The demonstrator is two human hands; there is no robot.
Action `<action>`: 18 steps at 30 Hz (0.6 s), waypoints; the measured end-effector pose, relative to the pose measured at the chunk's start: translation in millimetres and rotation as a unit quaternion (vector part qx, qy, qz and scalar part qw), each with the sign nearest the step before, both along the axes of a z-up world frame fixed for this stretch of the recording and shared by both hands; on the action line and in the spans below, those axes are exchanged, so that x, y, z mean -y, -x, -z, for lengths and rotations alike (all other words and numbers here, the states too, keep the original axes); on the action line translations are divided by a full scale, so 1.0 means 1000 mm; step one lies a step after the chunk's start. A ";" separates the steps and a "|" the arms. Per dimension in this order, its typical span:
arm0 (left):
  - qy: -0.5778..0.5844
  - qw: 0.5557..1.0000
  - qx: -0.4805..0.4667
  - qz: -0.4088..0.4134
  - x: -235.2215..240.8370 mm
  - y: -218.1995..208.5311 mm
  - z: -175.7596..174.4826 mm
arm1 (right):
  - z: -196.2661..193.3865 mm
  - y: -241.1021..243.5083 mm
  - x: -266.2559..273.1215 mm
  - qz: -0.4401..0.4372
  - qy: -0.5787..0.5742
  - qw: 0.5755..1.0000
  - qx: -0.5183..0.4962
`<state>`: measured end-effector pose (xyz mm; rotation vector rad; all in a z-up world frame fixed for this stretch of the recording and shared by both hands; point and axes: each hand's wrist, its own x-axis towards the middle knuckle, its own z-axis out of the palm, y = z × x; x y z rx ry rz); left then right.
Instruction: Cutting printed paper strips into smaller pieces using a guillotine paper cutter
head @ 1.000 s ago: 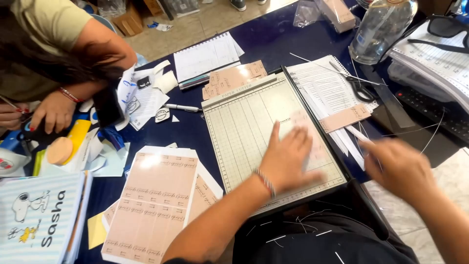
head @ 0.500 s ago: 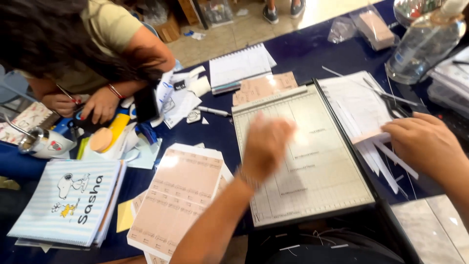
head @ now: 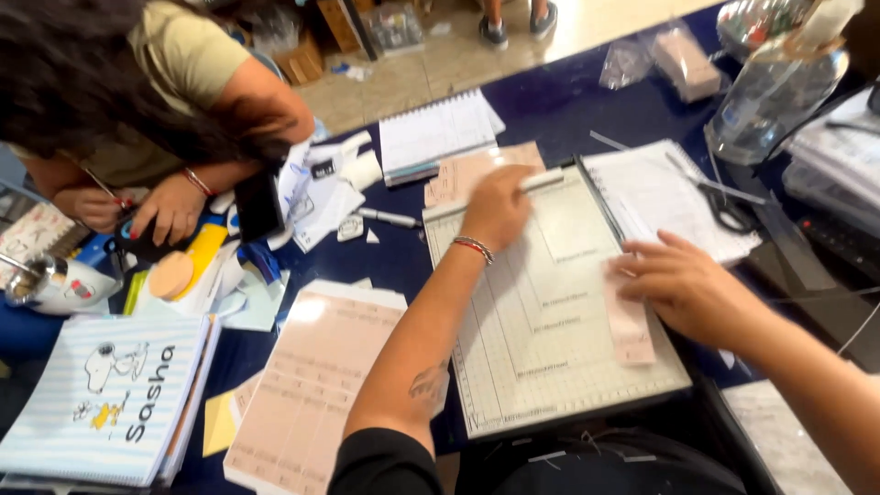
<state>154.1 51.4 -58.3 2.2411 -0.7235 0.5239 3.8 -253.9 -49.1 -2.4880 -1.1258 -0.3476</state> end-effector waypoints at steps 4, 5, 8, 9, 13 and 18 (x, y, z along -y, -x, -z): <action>-0.042 0.964 -0.234 0.118 0.027 0.084 -0.044 | -0.021 0.022 0.007 0.053 -0.037 0.997 -0.044; -0.131 0.953 -0.218 0.163 0.030 0.102 -0.054 | -0.028 0.034 0.011 0.083 -0.058 0.995 -0.008; -0.232 0.934 -0.167 0.216 0.039 0.138 -0.056 | -0.022 0.079 0.037 0.128 -0.076 0.989 0.018; -0.245 0.934 -0.134 0.222 0.041 0.145 -0.052 | -0.016 0.094 0.049 0.140 -0.073 0.987 0.010; -0.283 0.927 -0.100 0.224 0.053 0.159 -0.042 | 0.059 0.158 0.077 0.170 0.024 0.982 -0.079; -0.326 0.935 -0.025 0.136 0.065 0.173 -0.047 | 0.014 0.194 0.039 0.137 -0.040 0.988 0.058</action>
